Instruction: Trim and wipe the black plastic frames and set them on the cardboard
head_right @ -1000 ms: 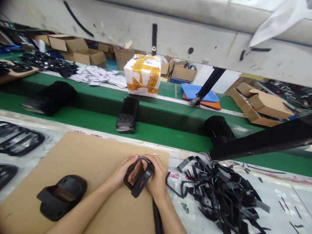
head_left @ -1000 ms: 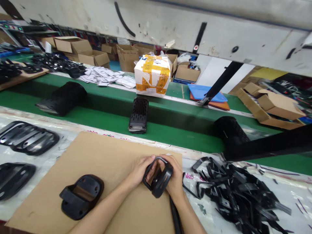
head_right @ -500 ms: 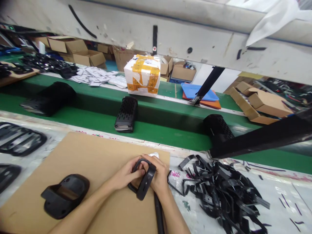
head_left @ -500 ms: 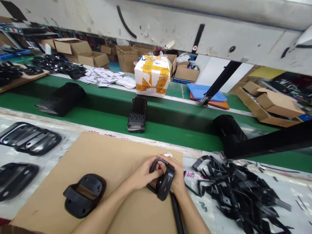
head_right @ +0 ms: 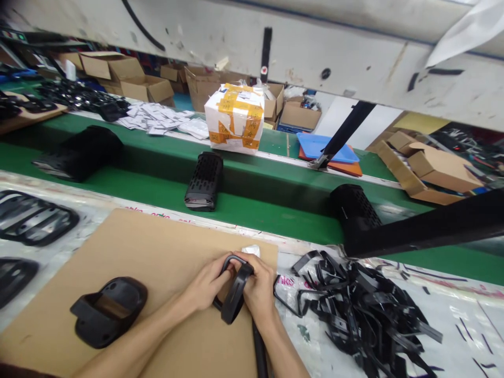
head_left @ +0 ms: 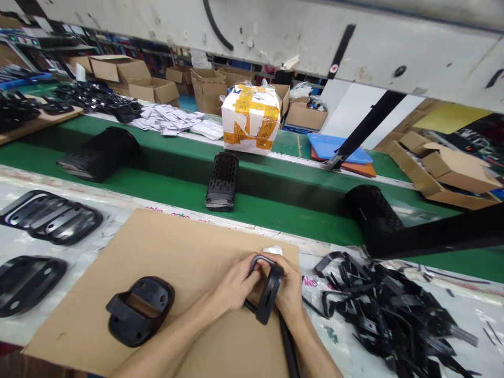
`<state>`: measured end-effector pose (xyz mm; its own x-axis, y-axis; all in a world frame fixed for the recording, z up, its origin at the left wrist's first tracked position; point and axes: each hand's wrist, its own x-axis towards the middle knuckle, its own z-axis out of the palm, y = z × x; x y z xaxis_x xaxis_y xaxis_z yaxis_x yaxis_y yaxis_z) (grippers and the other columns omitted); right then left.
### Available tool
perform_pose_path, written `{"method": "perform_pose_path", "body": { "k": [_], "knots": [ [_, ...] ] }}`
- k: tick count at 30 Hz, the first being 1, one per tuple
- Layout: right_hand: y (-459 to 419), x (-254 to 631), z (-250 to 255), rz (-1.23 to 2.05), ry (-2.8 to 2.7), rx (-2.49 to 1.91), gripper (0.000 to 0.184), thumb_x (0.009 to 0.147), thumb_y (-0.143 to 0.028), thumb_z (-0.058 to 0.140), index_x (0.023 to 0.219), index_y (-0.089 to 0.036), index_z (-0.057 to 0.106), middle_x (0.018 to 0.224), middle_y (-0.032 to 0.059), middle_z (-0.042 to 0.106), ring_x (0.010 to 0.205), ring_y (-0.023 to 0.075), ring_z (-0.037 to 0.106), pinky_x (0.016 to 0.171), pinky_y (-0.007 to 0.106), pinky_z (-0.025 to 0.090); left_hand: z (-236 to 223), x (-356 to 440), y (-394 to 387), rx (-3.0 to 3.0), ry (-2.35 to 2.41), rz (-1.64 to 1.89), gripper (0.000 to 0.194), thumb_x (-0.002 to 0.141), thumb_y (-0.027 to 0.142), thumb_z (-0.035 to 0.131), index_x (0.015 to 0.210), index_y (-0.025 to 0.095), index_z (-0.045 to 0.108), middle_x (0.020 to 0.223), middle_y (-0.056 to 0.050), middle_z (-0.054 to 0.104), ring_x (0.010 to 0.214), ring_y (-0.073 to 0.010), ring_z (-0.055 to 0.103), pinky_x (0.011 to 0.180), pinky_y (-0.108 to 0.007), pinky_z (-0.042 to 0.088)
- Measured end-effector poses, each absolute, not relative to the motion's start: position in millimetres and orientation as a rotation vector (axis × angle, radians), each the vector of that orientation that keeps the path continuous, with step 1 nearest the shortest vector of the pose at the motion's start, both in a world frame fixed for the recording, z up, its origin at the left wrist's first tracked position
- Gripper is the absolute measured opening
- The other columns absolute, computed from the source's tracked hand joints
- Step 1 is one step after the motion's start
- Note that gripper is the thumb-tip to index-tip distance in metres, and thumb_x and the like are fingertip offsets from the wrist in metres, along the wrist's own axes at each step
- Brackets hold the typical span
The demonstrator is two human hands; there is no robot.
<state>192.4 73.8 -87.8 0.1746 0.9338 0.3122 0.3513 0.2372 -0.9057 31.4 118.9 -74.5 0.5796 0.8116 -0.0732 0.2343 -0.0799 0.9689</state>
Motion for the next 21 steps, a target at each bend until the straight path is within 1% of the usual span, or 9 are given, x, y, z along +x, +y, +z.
{"method": "perform_pose_path", "body": {
  "k": [2,3,5,7,8,10,12,17,21],
  "knots": [
    [76,193,-88,0.683,-1.38,-1.332,0.013,0.099,-0.03,0.073,0.107,-0.025,0.083,0.098,0.0052,0.082,0.085,0.0243,0.078,0.078,0.034,0.063,-73,32,119,1.527,0.872,0.639,0.016,0.091,0.029,0.052,0.097,0.02,0.064,0.096,-0.006,0.071,0.092,-0.0252,0.063,0.086,-0.034,0.047],
    [77,193,-88,0.692,-1.37,-1.339,0.013,0.099,-0.031,0.074,0.106,-0.025,0.083,0.097,0.0051,0.082,0.084,0.0241,0.078,0.077,0.034,0.063,-73,33,120,1.445,0.851,0.655,0.016,0.091,0.03,0.055,0.097,0.02,0.065,0.093,-0.005,0.071,0.089,-0.0247,0.063,0.085,-0.033,0.047],
    [78,192,-90,0.687,-1.335,-1.356,0.015,0.1,-0.034,0.073,0.106,-0.024,0.082,0.098,0.0055,0.081,0.087,0.0243,0.078,0.079,0.034,0.063,-74,35,122,1.241,0.789,0.662,0.019,0.092,0.038,0.058,0.091,0.02,0.064,0.075,-0.002,0.066,0.074,-0.0216,0.06,0.075,-0.031,0.046],
    [77,192,-93,0.652,-1.284,-1.381,0.017,0.101,-0.036,0.071,0.108,-0.023,0.081,0.101,0.0068,0.081,0.09,0.025,0.077,0.084,0.036,0.063,-76,36,125,1.075,0.709,0.633,0.035,0.096,0.051,0.056,0.081,0.02,0.062,0.058,0.002,0.055,0.057,-0.0176,0.051,0.063,-0.03,0.042],
    [76,191,-95,0.631,-1.257,-1.393,0.019,0.102,-0.037,0.07,0.109,-0.023,0.081,0.102,0.0074,0.081,0.091,0.0253,0.077,0.085,0.037,0.062,-77,36,127,1.021,0.68,0.62,0.044,0.097,0.058,0.054,0.077,0.02,0.06,0.054,0.002,0.052,0.053,-0.0161,0.047,0.06,-0.029,0.039],
    [74,191,-97,0.594,-1.212,-1.413,0.021,0.102,-0.038,0.069,0.11,-0.023,0.08,0.102,0.0078,0.08,0.088,0.0251,0.076,0.085,0.038,0.062,-77,34,130,0.963,0.65,0.619,0.056,0.097,0.068,0.051,0.072,0.019,0.06,0.053,0.001,0.052,0.052,-0.0146,0.046,0.058,-0.028,0.037],
    [72,190,-98,0.56,-1.17,-1.428,0.022,0.101,-0.04,0.07,0.111,-0.023,0.08,0.099,0.0071,0.08,0.084,0.0243,0.075,0.083,0.038,0.061,-76,32,132,0.923,0.655,0.626,0.061,0.094,0.074,0.054,0.073,0.017,0.063,0.055,0.001,0.054,0.052,-0.014,0.047,0.057,-0.028,0.036],
    [73,187,-92,0.559,-1.041,-1.445,0.028,0.098,-0.046,0.074,0.108,-0.021,0.08,0.088,0.0053,0.078,0.073,0.0221,0.072,0.071,0.035,0.06,-74,31,133,0.855,0.669,0.594,0.059,0.089,0.073,0.062,0.077,0.016,0.067,0.057,0.0,0.055,0.053,-0.0136,0.047,0.056,-0.027,0.035],
    [79,187,-89,0.533,-0.941,-1.466,0.034,0.097,-0.049,0.072,0.108,-0.018,0.079,0.09,0.0073,0.077,0.073,0.022,0.071,0.069,0.034,0.059,-72,31,132,0.77,0.664,0.574,0.056,0.085,0.071,0.07,0.077,0.015,0.068,0.066,-0.002,0.059,0.059,-0.0129,0.049,0.058,-0.026,0.032]
  ]
}}
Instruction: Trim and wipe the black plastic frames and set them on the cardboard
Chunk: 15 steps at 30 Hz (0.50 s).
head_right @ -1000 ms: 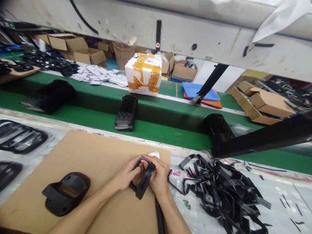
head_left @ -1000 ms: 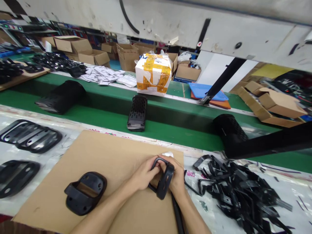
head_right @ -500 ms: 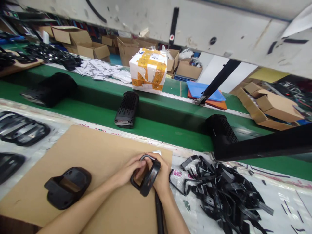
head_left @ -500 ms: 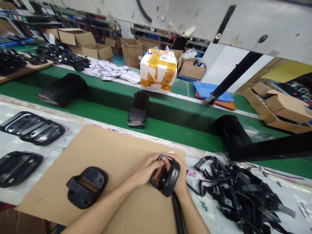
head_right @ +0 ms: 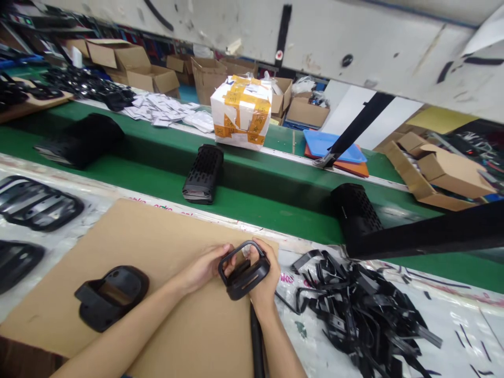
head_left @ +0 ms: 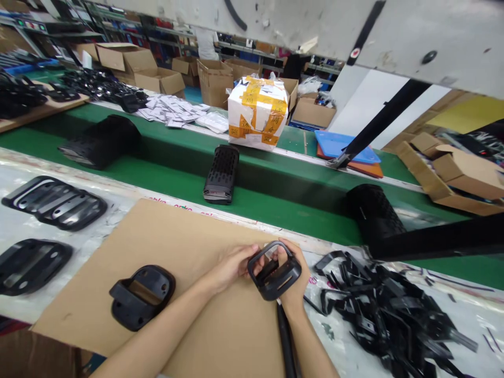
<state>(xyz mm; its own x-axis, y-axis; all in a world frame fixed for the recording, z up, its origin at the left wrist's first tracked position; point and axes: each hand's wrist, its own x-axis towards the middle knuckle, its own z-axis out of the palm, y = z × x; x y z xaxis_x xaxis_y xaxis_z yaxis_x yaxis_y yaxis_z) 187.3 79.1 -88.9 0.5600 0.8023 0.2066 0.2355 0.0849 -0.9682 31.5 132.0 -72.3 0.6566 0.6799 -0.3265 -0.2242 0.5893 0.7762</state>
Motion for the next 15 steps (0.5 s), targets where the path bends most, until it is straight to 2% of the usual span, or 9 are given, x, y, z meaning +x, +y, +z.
{"method": "perform_pose_path", "body": {
  "k": [3,6,8,10,12,15],
  "knots": [
    [83,189,-89,0.553,-0.862,-1.438,0.036,0.099,-0.047,0.071,0.116,-0.017,0.077,0.085,0.006,0.074,0.07,0.0211,0.069,0.067,0.034,0.057,-70,31,134,0.753,0.641,0.595,0.054,0.082,0.067,0.076,0.077,0.014,0.069,0.074,-0.005,0.063,0.065,-0.0139,0.052,0.061,-0.026,0.033],
    [85,190,-88,0.588,-0.804,-1.371,0.04,0.1,-0.047,0.069,0.126,-0.017,0.074,0.086,0.0051,0.072,0.075,0.0217,0.07,0.072,0.034,0.058,-70,28,137,0.779,0.637,0.661,0.049,0.084,0.061,0.077,0.08,0.013,0.072,0.081,-0.007,0.066,0.072,-0.0156,0.055,0.066,-0.027,0.036],
    [84,191,-88,0.576,-0.806,-1.37,0.045,0.101,-0.049,0.067,0.133,-0.018,0.071,0.093,0.0065,0.074,0.082,0.023,0.071,0.078,0.036,0.059,-70,26,138,0.86,0.641,0.708,0.045,0.087,0.058,0.076,0.088,0.013,0.074,0.088,-0.008,0.068,0.08,-0.0177,0.058,0.072,-0.028,0.04],
    [84,191,-89,0.556,-0.821,-1.397,0.049,0.102,-0.05,0.065,0.138,-0.018,0.069,0.1,0.0087,0.075,0.089,0.0247,0.073,0.084,0.039,0.059,-71,24,138,0.972,0.621,0.734,0.044,0.088,0.056,0.077,0.106,0.016,0.074,0.102,-0.009,0.072,0.095,-0.022,0.063,0.086,-0.031,0.045],
    [83,191,-92,0.544,-0.842,-1.408,0.051,0.104,-0.051,0.062,0.143,-0.017,0.066,0.109,0.0109,0.075,0.094,0.0261,0.074,0.09,0.041,0.06,-73,23,136,1.074,0.573,0.754,0.053,0.083,0.054,0.084,0.121,0.02,0.069,0.12,-0.01,0.071,0.112,-0.0263,0.063,0.099,-0.035,0.046],
    [81,189,-98,0.538,-0.923,-1.375,0.05,0.107,-0.046,0.057,0.15,-0.02,0.059,0.126,0.0134,0.072,0.107,0.0269,0.073,0.098,0.044,0.059,-76,25,136,1.082,0.522,0.841,0.06,0.076,0.055,0.091,0.12,0.02,0.069,0.123,-0.011,0.071,0.117,-0.0282,0.064,0.105,-0.037,0.046]
  ]
}}
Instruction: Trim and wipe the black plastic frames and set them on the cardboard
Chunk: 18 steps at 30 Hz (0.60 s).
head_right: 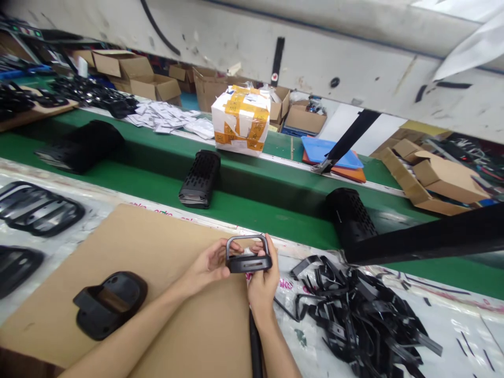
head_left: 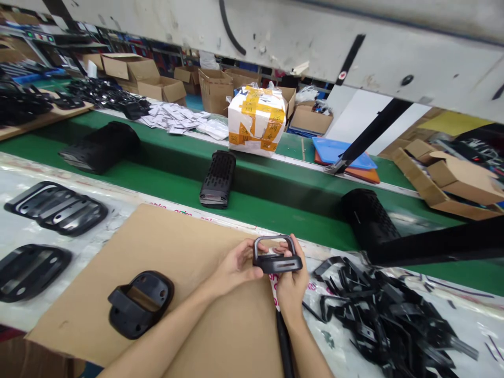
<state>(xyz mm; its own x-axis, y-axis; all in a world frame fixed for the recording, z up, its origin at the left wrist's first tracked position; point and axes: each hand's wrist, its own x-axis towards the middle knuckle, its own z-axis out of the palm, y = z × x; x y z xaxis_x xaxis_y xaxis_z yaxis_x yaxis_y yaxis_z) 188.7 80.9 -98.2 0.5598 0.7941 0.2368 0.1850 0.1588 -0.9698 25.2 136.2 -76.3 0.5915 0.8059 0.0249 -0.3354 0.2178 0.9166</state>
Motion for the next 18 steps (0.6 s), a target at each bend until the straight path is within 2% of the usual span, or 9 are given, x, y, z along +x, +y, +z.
{"method": "perform_pose_path", "body": {
  "k": [2,4,6,8,11,14,16,18],
  "knots": [
    [78,188,-101,0.523,-1.032,-1.345,0.052,0.106,-0.042,0.061,0.154,-0.024,0.055,0.141,0.0144,0.066,0.123,0.0288,0.069,0.106,0.046,0.056,-77,27,140,0.954,0.56,0.957,0.062,0.077,0.064,0.087,0.114,0.017,0.072,0.113,-0.011,0.074,0.113,-0.0276,0.066,0.103,-0.037,0.048],
    [74,188,-102,0.53,-1.167,-1.292,0.058,0.102,-0.044,0.065,0.156,-0.024,0.054,0.146,0.0153,0.064,0.129,0.0319,0.065,0.109,0.049,0.054,-76,26,145,0.742,0.625,1.054,0.066,0.08,0.072,0.079,0.112,0.015,0.073,0.107,-0.011,0.076,0.108,-0.0272,0.068,0.1,-0.037,0.05],
    [71,190,-100,0.594,-1.285,-1.193,0.058,0.102,-0.053,0.062,0.151,-0.022,0.06,0.135,0.0157,0.07,0.12,0.0342,0.069,0.104,0.052,0.056,-74,23,151,0.525,0.69,1.092,0.064,0.084,0.074,0.074,0.111,0.015,0.072,0.103,-0.01,0.077,0.098,-0.0259,0.071,0.091,-0.037,0.055],
    [71,192,-97,0.662,-1.338,-1.121,0.051,0.105,-0.057,0.053,0.138,-0.022,0.07,0.117,0.0137,0.075,0.108,0.0333,0.072,0.096,0.051,0.058,-72,20,155,0.392,0.727,1.094,0.056,0.088,0.071,0.07,0.102,0.016,0.071,0.091,-0.007,0.076,0.078,-0.021,0.07,0.076,-0.033,0.057],
    [73,193,-95,0.73,-1.264,-1.135,0.038,0.109,-0.046,0.049,0.12,-0.022,0.076,0.1,0.0093,0.076,0.089,0.026,0.073,0.08,0.04,0.06,-73,18,153,0.406,0.664,1.036,0.057,0.091,0.073,0.061,0.082,0.017,0.064,0.061,0.0,0.062,0.048,-0.0134,0.055,0.056,-0.029,0.05],
    [74,192,-95,0.806,-1.24,-1.143,0.035,0.11,-0.042,0.049,0.126,-0.021,0.072,0.094,0.0067,0.074,0.07,0.0199,0.069,0.067,0.033,0.058,-77,21,145,0.591,0.646,0.932,0.054,0.09,0.071,0.062,0.072,0.02,0.056,0.047,0.006,0.048,0.037,-0.0112,0.045,0.05,-0.027,0.044],
    [72,191,-93,0.819,-1.374,-1.158,0.037,0.108,-0.044,0.053,0.132,-0.021,0.07,0.097,0.0076,0.076,0.075,0.022,0.073,0.069,0.034,0.061,-78,25,140,0.728,0.741,0.912,0.051,0.09,0.067,0.062,0.07,0.021,0.055,0.046,0.005,0.05,0.038,-0.0122,0.046,0.049,-0.027,0.042],
    [70,189,-90,0.756,-1.518,-1.207,0.036,0.106,-0.041,0.057,0.135,-0.023,0.069,0.105,0.0087,0.08,0.088,0.0251,0.077,0.078,0.035,0.064,-77,28,136,0.842,0.845,0.918,0.051,0.091,0.067,0.058,0.07,0.021,0.055,0.048,0.003,0.052,0.042,-0.0137,0.049,0.05,-0.027,0.04]
  ]
}}
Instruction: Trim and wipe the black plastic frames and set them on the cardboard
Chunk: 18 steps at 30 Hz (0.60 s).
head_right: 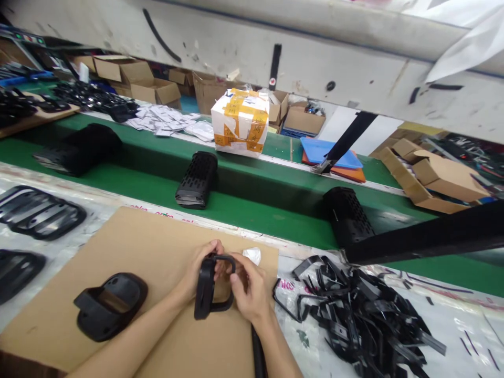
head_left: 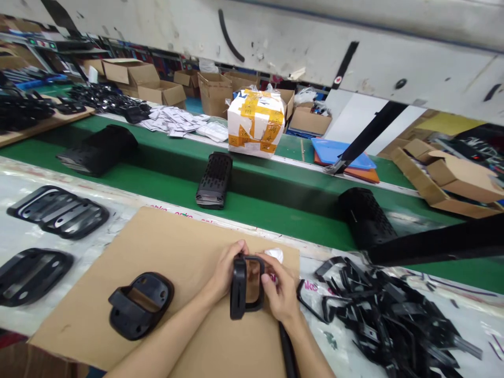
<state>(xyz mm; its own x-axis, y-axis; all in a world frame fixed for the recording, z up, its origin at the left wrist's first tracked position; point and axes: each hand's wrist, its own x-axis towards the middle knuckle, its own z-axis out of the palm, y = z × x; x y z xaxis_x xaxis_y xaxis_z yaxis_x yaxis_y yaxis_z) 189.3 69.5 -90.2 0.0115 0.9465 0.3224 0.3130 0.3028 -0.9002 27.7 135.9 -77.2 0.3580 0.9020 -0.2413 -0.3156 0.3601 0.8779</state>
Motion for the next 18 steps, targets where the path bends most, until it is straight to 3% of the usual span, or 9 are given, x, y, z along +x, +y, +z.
{"method": "perform_pose_path", "body": {
  "k": [4,10,14,18],
  "knots": [
    [69,185,-86,0.569,-1.568,-1.33,0.031,0.108,-0.028,0.055,0.133,-0.023,0.072,0.119,0.0085,0.081,0.102,0.0248,0.08,0.088,0.033,0.065,-73,29,133,1.027,0.949,0.965,0.05,0.091,0.065,0.059,0.068,0.021,0.052,0.057,0.002,0.052,0.055,-0.0145,0.048,0.058,-0.028,0.038],
    [74,184,-88,0.494,-1.55,-1.442,0.034,0.11,-0.029,0.051,0.134,-0.02,0.073,0.119,0.0111,0.081,0.104,0.0267,0.08,0.096,0.038,0.064,-72,29,132,1.124,0.902,0.92,0.046,0.092,0.058,0.062,0.068,0.022,0.047,0.062,0.004,0.046,0.061,-0.0143,0.043,0.062,-0.028,0.035],
    [74,183,-83,0.551,-1.515,-1.439,0.033,0.112,-0.033,0.048,0.124,-0.021,0.076,0.104,0.0086,0.082,0.091,0.0245,0.08,0.088,0.034,0.064,-76,28,130,1.149,0.856,0.879,0.041,0.095,0.054,0.06,0.072,0.022,0.047,0.063,0.004,0.052,0.061,-0.0148,0.047,0.062,-0.027,0.035],
    [73,181,-77,0.65,-1.5,-1.442,0.035,0.113,-0.036,0.046,0.117,-0.024,0.079,0.076,0.0005,0.076,0.069,0.0203,0.076,0.079,0.029,0.062,-80,29,126,1.14,0.864,0.891,0.044,0.098,0.055,0.058,0.071,0.022,0.045,0.062,0.004,0.054,0.06,-0.0145,0.049,0.061,-0.027,0.036]
  ]
}}
